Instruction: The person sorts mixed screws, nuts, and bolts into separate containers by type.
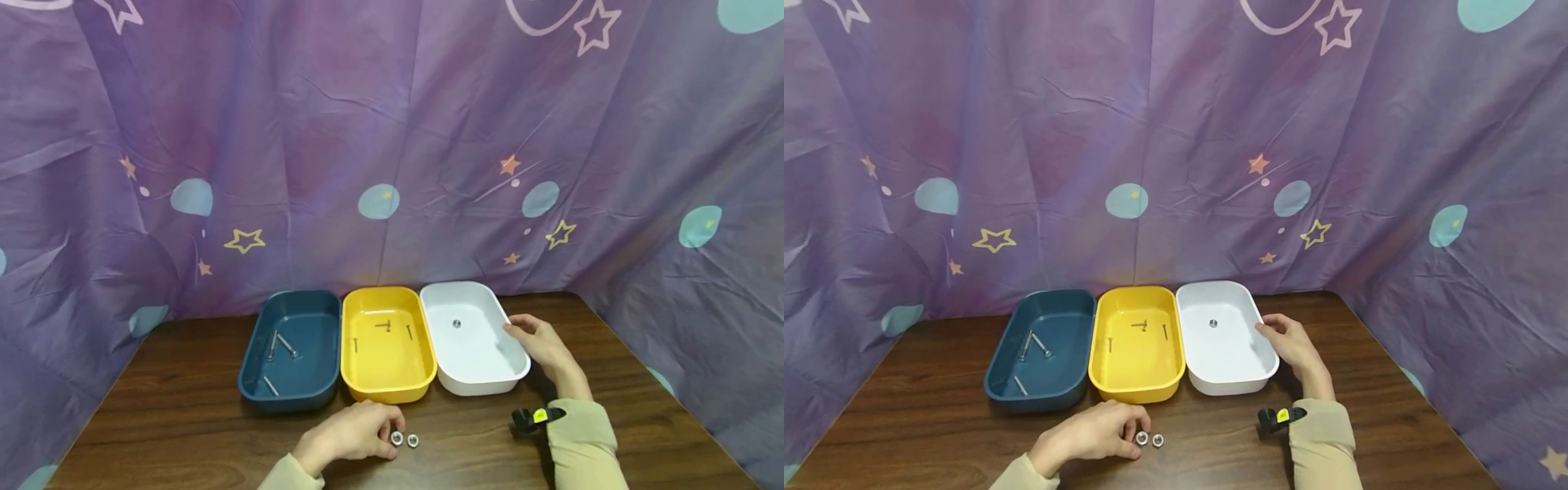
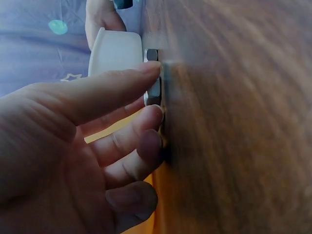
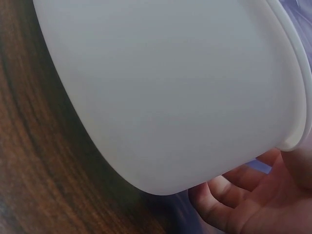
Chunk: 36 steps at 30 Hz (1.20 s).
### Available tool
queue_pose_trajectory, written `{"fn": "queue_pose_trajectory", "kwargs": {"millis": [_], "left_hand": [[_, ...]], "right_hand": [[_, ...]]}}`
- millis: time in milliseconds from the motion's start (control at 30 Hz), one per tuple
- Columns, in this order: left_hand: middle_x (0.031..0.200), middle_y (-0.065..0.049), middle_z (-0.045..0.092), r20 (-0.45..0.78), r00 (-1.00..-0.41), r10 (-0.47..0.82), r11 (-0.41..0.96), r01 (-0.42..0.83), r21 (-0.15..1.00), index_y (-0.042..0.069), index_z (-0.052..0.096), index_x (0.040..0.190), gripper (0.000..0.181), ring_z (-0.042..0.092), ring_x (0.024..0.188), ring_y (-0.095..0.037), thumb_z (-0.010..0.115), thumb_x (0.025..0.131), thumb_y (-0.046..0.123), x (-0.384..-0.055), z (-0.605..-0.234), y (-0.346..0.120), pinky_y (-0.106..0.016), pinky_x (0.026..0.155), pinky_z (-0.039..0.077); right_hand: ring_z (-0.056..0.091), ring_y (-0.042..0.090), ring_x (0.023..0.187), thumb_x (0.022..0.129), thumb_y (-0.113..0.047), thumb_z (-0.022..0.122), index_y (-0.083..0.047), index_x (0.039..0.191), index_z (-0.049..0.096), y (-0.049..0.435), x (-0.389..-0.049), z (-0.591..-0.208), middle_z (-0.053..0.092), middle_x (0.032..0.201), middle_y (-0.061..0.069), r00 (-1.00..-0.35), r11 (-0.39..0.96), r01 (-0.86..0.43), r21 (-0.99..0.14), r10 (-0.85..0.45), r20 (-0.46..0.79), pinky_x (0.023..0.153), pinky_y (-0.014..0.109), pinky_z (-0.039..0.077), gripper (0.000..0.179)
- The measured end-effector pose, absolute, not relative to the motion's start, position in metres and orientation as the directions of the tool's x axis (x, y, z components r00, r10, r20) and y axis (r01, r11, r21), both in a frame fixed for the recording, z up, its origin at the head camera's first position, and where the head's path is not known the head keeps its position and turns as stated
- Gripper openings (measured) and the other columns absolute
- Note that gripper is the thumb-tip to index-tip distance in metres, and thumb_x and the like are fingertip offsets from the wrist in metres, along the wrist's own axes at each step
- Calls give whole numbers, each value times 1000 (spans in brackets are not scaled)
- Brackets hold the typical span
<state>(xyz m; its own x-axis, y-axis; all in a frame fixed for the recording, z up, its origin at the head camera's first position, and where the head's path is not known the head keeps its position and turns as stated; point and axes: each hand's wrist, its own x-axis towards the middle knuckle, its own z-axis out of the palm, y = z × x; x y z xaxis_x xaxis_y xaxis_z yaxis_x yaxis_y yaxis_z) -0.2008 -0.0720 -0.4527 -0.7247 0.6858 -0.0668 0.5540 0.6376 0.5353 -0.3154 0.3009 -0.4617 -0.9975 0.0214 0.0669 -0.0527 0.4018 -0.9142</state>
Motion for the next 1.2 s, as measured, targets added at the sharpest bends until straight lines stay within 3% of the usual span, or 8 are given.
{"fn": "queue_pose_trajectory", "kwargs": {"millis": [200, 500, 767, 1200], "left_hand": [[66, 14, 50, -84, -714, 695, 620, 536, 572, 21, 63, 92, 23, 46, 61, 2, 81, 80, 14, -204, -461, -74, -18, 62, 40], [63, 12, 50, -125, -691, 712, 552, 440, 709, 16, 65, 85, 19, 46, 56, 1, 80, 78, 7, -210, -468, -76, -17, 55, 39], [64, 14, 50, -117, -686, 718, 594, 516, 617, 19, 64, 83, 20, 45, 57, 3, 81, 77, 12, -209, -465, -75, -16, 56, 40], [66, 14, 51, -138, -693, 708, 609, 499, 616, 22, 62, 82, 21, 46, 58, 2, 81, 76, 15, -210, -460, -81, -17, 56, 40]], "right_hand": [[60, 14, 80, 96, -23, 62, 9, 125, 54, 302, -316, -464, 61, 99, 13, -998, 406, -42, -913, 22, 56, 69, 28, 51, 43], [60, 15, 80, 96, -24, 63, 9, 126, 53, 305, -311, -465, 61, 100, 15, -999, 415, -24, -909, 34, 42, 68, 28, 51, 45], [60, 15, 82, 96, -25, 63, 8, 126, 53, 306, -312, -464, 62, 102, 15, -998, 415, -29, -909, 36, 49, 69, 28, 51, 45], [60, 15, 81, 96, -23, 63, 9, 125, 53, 302, -317, -462, 62, 100, 15, -998, 385, -49, -922, 22, 63, 68, 29, 51, 44]]}}
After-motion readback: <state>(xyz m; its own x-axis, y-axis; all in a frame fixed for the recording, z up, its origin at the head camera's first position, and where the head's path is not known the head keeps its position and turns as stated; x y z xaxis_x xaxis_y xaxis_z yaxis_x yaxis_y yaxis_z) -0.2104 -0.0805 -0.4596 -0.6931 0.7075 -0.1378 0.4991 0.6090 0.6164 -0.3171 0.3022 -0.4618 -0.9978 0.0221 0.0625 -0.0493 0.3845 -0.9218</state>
